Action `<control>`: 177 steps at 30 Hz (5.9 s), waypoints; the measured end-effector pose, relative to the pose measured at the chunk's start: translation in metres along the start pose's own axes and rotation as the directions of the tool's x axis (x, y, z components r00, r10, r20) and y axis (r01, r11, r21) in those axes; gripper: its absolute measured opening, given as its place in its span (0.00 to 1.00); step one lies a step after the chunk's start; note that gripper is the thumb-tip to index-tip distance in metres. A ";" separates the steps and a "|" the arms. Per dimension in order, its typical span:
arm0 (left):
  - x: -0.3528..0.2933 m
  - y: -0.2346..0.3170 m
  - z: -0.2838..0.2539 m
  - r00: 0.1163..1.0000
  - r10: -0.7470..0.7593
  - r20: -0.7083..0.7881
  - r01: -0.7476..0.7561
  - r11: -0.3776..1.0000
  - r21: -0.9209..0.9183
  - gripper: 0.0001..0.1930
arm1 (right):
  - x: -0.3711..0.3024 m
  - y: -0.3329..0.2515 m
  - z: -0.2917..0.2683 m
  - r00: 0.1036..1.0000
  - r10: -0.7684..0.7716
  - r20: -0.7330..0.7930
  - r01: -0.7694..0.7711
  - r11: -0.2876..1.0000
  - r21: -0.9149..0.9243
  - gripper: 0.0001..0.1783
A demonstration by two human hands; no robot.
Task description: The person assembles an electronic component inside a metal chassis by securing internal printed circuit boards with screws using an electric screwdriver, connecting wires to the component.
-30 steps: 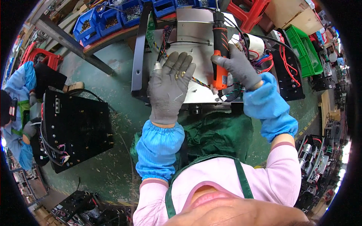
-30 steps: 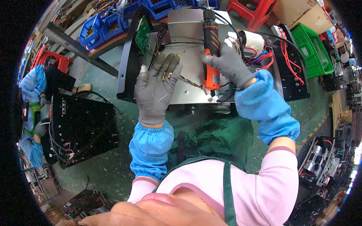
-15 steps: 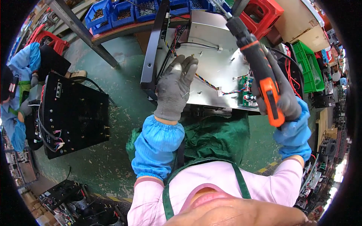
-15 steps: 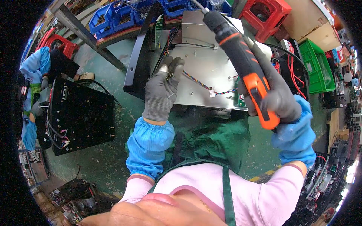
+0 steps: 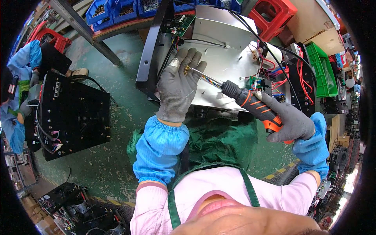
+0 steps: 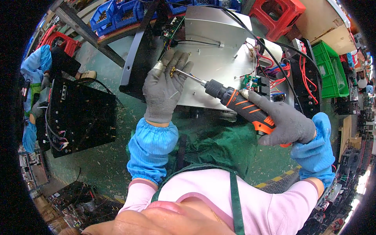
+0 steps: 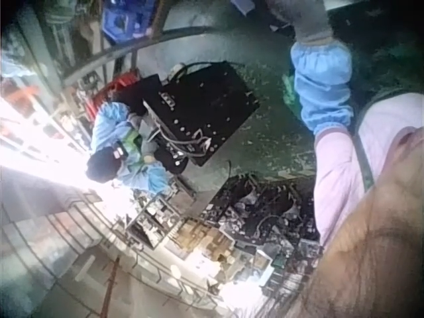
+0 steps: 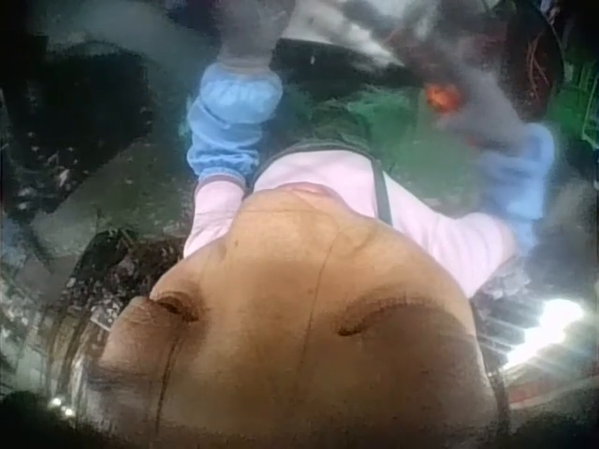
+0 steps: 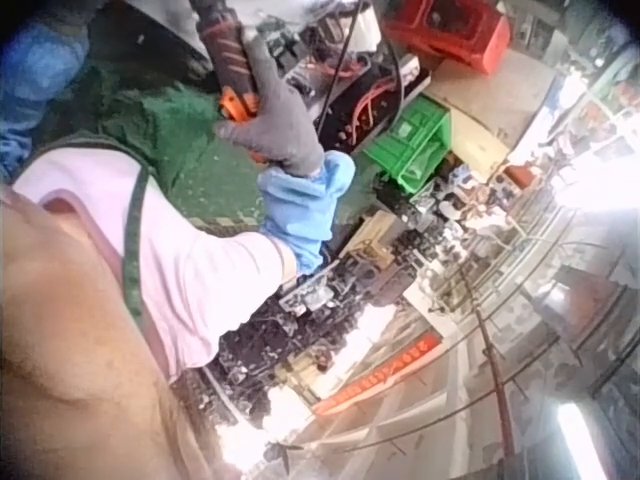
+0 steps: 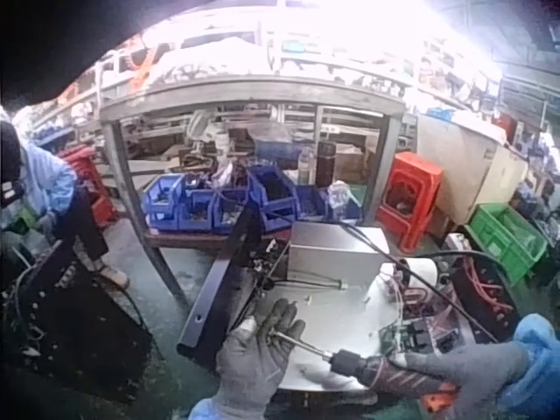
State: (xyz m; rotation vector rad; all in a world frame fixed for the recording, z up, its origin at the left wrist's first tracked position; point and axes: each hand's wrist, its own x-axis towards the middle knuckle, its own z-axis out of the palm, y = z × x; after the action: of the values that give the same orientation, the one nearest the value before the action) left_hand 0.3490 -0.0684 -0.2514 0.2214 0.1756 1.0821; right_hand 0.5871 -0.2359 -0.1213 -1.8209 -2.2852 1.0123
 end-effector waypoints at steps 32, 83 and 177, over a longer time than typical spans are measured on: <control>0.001 -0.007 -0.009 0.983 0.128 -0.128 -0.090 0.960 0.266 0.14 | 0.002 0.005 0.005 1.000 -0.008 -0.025 0.012 0.983 0.181 0.62; 0.050 -0.009 0.048 0.811 0.546 0.211 0.190 -0.587 0.787 0.15 | 0.143 0.076 -0.154 0.893 -0.384 -0.234 0.439 0.857 0.270 0.59; 0.099 -0.013 -0.020 0.551 0.806 0.218 0.356 -0.463 0.812 0.19 | 0.180 0.131 -0.171 0.960 -0.233 0.156 0.121 0.848 0.516 0.66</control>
State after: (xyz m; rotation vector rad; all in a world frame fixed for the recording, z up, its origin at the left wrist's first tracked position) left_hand 0.4003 0.0155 -0.2773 1.6983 2.1932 1.2816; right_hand 0.7166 0.0132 -0.1172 -1.3166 -1.9727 1.6441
